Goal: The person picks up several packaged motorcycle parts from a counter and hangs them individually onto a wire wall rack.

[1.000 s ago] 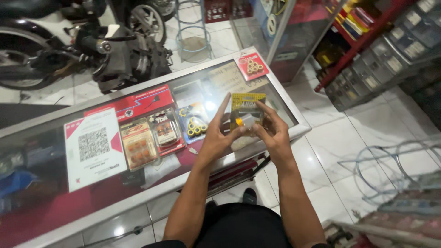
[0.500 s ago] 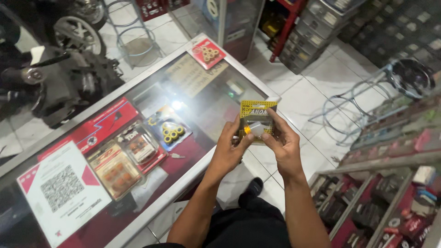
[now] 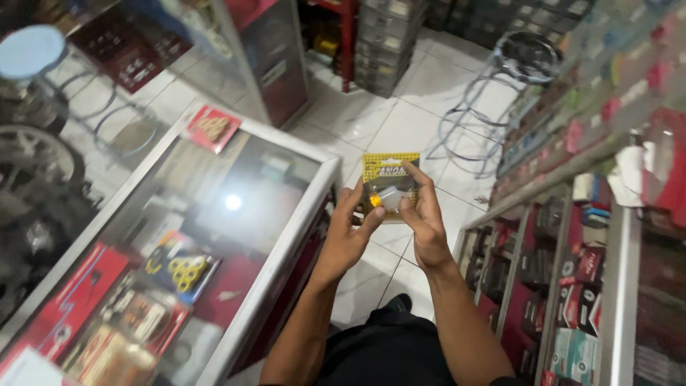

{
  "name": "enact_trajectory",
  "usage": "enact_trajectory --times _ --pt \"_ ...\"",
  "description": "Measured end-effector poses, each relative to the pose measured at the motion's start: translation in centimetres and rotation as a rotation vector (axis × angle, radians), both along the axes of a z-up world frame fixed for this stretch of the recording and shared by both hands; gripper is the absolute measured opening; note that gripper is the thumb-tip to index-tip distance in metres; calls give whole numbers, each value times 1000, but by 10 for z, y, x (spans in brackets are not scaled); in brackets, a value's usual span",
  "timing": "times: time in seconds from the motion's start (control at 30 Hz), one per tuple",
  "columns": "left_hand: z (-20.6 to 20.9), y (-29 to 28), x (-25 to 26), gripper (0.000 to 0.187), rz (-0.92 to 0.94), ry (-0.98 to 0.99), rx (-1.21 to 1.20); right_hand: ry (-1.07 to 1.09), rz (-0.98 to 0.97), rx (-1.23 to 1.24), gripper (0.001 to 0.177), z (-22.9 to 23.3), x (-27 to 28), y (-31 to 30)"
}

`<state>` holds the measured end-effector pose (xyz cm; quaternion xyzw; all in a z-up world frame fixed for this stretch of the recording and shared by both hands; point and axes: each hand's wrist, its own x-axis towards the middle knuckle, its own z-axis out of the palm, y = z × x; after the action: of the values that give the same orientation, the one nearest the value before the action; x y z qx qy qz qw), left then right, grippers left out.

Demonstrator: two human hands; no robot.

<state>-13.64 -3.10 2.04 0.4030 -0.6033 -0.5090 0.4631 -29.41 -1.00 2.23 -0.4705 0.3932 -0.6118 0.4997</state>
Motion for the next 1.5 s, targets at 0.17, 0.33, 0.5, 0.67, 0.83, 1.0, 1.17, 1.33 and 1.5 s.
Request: enact_trajectory --times 0.17,0.33,0.5,0.67,0.83,1.0,1.17,1.33,1.5 --pt "4 -20 -46 63 -70 -22 39 -44 -43 16 59 9 -46 -8" --pt "1 -43 -98 63 -184 2 -1 -27 -109 -3 59 11 -98 -13" --pt "0 -56 -157 65 -284 24 -41 -11 -197 -37 60 11 -151 -10" --pt "0 -60 -219 68 -421 88 26 83 -318 -73 64 15 -204 8" --pt "1 -60 -275 72 -603 182 114 165 -416 -105 77 23 -249 38" --pt "-3 -59 -319 73 -685 91 89 156 -572 -104 89 25 -272 60" --pt "-10 -57 -361 76 -847 233 4 163 -815 -22 92 29 -290 76" --pt "-6 -68 -400 72 -938 220 28 197 -937 -71 91 28 -311 70" --pt "3 -96 -426 72 -997 240 -75 259 -1031 -55 91 33 -327 48"
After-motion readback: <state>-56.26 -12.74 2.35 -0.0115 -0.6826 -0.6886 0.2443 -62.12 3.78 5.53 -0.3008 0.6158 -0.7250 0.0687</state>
